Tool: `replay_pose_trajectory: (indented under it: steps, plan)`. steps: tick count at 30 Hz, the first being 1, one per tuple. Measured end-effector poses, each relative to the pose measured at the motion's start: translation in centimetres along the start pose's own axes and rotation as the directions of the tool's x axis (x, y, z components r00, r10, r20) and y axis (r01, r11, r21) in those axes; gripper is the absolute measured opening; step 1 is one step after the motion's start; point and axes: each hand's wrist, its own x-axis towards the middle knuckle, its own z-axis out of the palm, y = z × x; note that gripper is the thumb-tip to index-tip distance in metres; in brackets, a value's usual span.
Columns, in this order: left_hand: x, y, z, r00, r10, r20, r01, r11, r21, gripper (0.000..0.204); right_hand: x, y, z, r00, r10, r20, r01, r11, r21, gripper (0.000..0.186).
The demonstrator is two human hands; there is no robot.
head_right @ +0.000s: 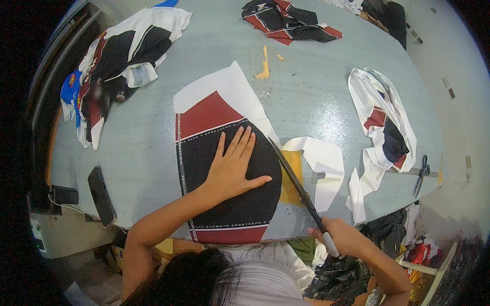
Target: The recorder uses large tailoring scissors to cut out specific printed designs from a large sheet of white fabric on a workshop table.
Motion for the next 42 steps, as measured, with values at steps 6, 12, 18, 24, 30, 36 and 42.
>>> replay_pose_trajectory:
  steps: [6,12,18,24,30,36,42]
  plan:
    - [-0.3,-0.1,0.0,1.000,0.007,0.011,-0.007,1.000,-0.014,0.099,-0.4,-1.1,-2.2,0.992,-0.122,-0.041,0.117,0.987,-0.108,0.055]
    - [-0.5,-0.2,0.0,0.999,0.035,-0.003,-0.035,0.999,-0.016,0.099,1.0,-2.6,-4.0,0.998,-0.052,0.019,0.054,0.979,-0.196,0.074]
    - [-0.4,-0.2,-0.1,0.999,0.038,0.003,-0.037,0.999,-0.032,0.099,1.3,-1.6,-3.8,0.997,-0.076,-0.021,0.069,0.974,-0.217,0.062]
    - [-0.3,-0.2,0.1,0.999,0.038,0.002,-0.038,0.999,-0.029,0.099,1.3,-1.6,-3.7,0.996,-0.087,-0.018,0.081,0.973,-0.214,0.062]
    - [-0.3,-0.2,0.0,0.999,0.033,0.017,-0.033,0.999,-0.033,0.098,1.6,-1.6,-3.6,0.996,-0.073,-0.041,0.063,0.976,-0.209,0.061]
    - [-0.4,-0.1,-0.1,0.999,0.028,0.023,-0.027,0.999,-0.019,0.099,1.6,-1.3,-3.4,0.991,-0.122,-0.055,0.106,0.967,-0.233,0.057]
    - [-0.4,-0.1,-0.2,0.999,0.020,0.034,-0.019,1.000,-0.021,0.100,1.6,-1.2,-3.3,0.994,-0.102,-0.046,0.092,0.978,-0.185,0.052]
